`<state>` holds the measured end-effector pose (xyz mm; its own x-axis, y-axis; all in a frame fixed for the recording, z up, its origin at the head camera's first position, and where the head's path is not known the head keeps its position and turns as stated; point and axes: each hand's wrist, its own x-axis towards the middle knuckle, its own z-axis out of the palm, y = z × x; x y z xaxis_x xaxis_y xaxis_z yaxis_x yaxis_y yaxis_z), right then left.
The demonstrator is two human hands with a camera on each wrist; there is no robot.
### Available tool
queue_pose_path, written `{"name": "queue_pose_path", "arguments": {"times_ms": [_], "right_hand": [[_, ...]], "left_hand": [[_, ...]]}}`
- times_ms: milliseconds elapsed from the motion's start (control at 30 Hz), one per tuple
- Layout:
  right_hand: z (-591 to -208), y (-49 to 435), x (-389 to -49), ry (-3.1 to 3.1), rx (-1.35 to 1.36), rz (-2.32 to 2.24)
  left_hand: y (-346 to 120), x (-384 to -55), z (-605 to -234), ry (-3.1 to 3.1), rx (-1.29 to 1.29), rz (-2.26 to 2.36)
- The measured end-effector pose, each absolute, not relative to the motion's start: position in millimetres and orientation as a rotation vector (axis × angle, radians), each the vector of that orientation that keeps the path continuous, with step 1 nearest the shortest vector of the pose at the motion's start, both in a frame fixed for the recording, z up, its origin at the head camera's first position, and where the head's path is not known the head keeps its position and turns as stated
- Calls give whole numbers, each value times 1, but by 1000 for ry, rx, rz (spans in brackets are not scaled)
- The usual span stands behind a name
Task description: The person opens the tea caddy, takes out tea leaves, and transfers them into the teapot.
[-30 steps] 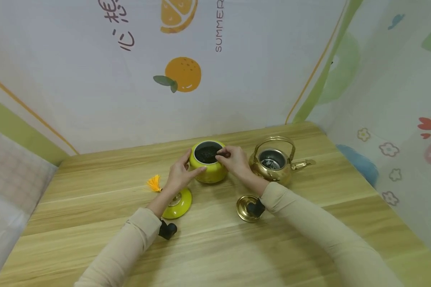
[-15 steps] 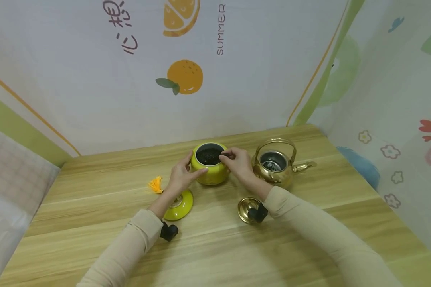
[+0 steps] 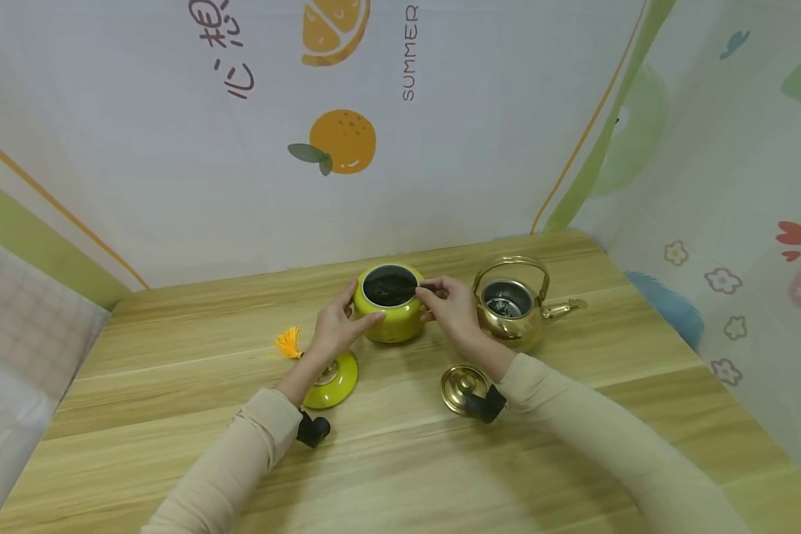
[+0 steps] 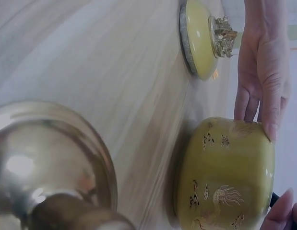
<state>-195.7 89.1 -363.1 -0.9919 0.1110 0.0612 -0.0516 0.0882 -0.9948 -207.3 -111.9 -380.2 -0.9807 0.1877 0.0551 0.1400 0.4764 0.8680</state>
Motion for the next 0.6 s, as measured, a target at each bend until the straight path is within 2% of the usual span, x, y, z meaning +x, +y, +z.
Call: {"name": "queue_pose_path", "arguments": {"times_ms": [600], "right_hand": [[-358, 94, -175, -1940, -24, 2226]], "left_hand": [[-112, -209, -382, 2573, 298, 1663]]}}
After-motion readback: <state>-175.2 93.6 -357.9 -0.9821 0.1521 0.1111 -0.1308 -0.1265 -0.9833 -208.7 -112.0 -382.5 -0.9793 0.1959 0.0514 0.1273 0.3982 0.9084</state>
